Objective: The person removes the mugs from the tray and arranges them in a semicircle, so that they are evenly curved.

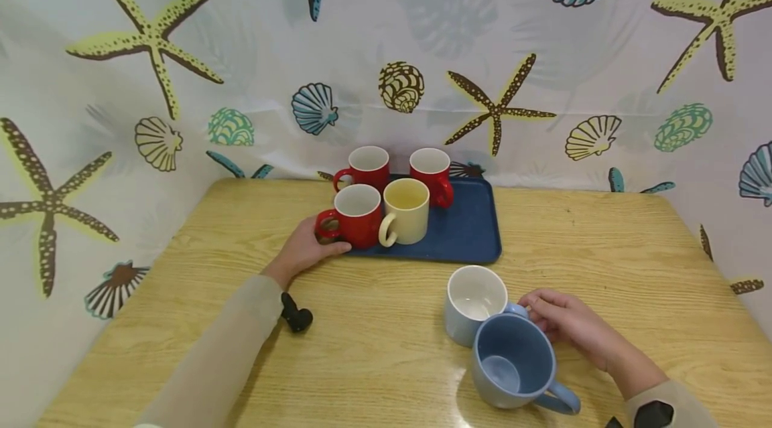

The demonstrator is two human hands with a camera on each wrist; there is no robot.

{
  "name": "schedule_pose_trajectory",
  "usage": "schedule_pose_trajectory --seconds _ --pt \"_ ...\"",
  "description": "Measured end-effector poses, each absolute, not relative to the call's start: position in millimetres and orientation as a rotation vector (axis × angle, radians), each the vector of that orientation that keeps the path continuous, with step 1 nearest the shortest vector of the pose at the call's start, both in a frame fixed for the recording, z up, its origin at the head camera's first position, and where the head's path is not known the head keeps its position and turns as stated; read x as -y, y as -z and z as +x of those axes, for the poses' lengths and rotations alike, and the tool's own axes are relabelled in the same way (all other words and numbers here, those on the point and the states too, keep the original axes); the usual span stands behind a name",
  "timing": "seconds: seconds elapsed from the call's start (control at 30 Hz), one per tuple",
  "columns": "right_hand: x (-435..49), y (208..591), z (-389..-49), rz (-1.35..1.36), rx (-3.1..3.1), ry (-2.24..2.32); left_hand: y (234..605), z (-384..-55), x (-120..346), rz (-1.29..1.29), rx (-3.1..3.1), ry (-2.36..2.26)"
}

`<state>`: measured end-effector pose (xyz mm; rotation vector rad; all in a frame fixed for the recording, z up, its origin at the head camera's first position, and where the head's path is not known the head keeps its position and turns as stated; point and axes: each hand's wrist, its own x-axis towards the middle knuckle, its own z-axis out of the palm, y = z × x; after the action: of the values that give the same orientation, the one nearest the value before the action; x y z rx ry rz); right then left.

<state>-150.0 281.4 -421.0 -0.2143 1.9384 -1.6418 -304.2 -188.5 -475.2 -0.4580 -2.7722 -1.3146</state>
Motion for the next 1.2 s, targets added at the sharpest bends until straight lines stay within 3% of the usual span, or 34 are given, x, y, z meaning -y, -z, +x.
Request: schedule_pose_trajectory --seconds 1.2 --pt "-262 398 -200 -0.346 -2.111 1.635 473 -302 188 -0.446 2.803 1.250"
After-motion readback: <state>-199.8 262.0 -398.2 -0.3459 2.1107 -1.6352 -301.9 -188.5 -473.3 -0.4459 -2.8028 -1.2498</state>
